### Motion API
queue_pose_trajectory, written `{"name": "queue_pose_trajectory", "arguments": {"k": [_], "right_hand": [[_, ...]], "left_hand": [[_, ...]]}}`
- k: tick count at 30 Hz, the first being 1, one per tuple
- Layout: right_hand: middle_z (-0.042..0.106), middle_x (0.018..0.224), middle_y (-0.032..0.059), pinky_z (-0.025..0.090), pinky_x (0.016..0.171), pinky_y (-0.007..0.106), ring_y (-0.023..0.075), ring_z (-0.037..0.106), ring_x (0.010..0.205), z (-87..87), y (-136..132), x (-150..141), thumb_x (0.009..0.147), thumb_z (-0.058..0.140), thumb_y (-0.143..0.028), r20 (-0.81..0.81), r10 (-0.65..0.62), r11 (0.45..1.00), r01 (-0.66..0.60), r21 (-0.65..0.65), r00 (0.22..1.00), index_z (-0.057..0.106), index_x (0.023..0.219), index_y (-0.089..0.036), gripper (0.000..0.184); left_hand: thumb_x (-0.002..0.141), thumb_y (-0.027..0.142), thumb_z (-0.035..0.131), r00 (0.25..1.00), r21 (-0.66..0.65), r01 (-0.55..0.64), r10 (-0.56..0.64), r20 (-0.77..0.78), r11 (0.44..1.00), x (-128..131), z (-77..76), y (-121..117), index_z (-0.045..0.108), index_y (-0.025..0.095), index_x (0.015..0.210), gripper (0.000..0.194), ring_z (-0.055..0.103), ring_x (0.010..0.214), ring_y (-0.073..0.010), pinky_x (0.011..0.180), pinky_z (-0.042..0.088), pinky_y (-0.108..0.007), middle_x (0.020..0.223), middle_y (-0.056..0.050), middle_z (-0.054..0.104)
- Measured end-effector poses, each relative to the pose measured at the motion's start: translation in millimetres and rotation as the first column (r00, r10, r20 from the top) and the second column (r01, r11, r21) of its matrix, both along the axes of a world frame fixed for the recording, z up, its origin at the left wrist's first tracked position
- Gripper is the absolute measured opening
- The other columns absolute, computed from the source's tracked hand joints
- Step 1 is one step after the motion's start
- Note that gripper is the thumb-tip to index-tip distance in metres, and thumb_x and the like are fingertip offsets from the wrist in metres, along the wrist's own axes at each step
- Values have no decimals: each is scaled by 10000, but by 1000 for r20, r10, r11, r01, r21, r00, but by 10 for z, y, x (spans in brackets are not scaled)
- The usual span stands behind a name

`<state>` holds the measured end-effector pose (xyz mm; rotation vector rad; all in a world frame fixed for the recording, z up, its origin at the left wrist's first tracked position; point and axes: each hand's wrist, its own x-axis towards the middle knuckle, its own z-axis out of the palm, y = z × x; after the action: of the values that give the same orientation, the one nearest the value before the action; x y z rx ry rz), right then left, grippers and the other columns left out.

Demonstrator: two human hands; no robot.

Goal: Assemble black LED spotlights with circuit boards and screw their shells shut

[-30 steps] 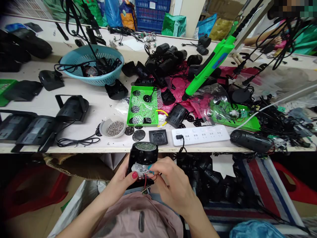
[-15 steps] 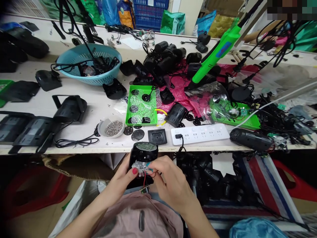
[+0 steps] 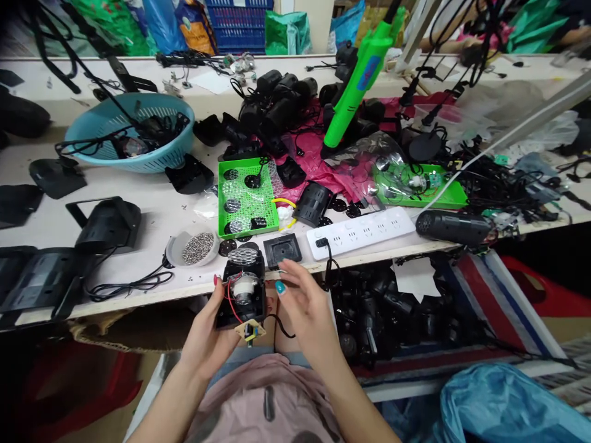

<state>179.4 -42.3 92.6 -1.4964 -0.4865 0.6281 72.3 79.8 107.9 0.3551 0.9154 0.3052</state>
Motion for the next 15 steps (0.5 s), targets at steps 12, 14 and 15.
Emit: {"name": "queue_pose_trajectory", "arguments": {"k": [12,14,15], "right_hand": [[700,1280,108,615,888,386,261,688,1118,82,12,-137,953,525,-248,171,163,964,-119,-239,972,565,1407,-182,460],[730,1220,96,624,819,356,243,721,1009,101,33,-128,955,506,-222,223,160,965,-104,-242,962,596,1374,-187,431],[742,1193,90,624,794,344,232,732,955,111,42,-124,956,494,-207,247,162,966,-101,-240,955,607,1361,-192,421]], "left_hand": [[696,420,853,997,198,18,-2,-81,980,34,-52,-160,721,193,1036,429,717,876,-200,711,575,-262,1026,-34,772],[704,472,832,993,223,16,10,-118,975,45,-54,-183,719,187,1028,446,713,855,-203,693,570,-267,999,-37,767],[696,491,829,991,235,19,13,-134,972,49,-55,-191,719,180,1010,456,709,828,-201,673,565,-267,968,-38,765]]}}
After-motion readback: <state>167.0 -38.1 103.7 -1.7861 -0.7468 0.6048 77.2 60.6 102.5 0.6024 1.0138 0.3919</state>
